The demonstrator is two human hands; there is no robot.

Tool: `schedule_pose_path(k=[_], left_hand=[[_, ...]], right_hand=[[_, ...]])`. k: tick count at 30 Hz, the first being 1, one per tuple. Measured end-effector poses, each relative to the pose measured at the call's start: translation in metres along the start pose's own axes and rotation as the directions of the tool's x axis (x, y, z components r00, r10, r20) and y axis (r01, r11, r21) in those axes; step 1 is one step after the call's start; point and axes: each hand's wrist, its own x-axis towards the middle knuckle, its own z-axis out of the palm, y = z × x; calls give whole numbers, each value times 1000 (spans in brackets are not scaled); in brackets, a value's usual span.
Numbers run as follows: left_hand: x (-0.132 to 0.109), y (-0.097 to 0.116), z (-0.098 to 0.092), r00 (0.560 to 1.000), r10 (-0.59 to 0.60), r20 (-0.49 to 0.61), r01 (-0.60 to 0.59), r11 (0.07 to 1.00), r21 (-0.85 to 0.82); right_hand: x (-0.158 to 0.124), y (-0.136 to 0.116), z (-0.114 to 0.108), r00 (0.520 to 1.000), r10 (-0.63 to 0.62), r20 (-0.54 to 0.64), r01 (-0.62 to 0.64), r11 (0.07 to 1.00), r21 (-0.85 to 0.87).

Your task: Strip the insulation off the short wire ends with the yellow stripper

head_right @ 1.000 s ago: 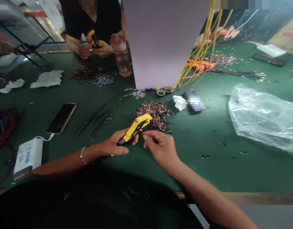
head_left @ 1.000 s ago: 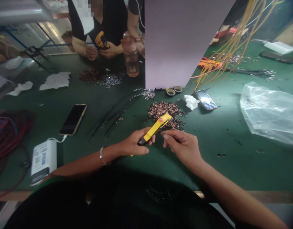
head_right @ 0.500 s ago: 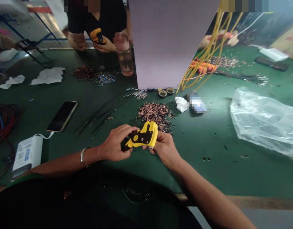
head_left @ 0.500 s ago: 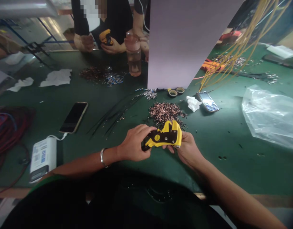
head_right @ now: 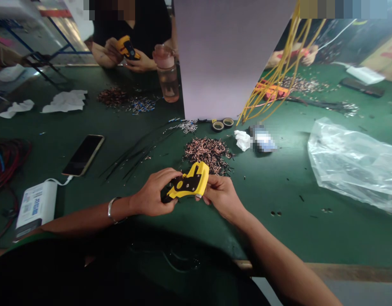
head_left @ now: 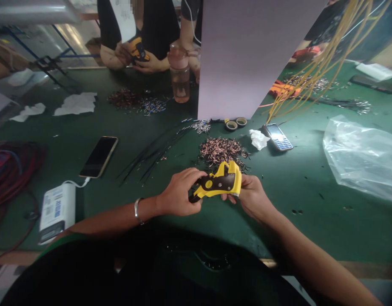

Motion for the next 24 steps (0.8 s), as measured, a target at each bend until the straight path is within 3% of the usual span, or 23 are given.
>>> schedule_pose_path(k=[24], left_hand=[[-2, -2, 4, 1000, 5, 0, -5, 999, 35]], right_hand=[[-1, -6, -4, 999, -7, 48, 15, 987, -160]])
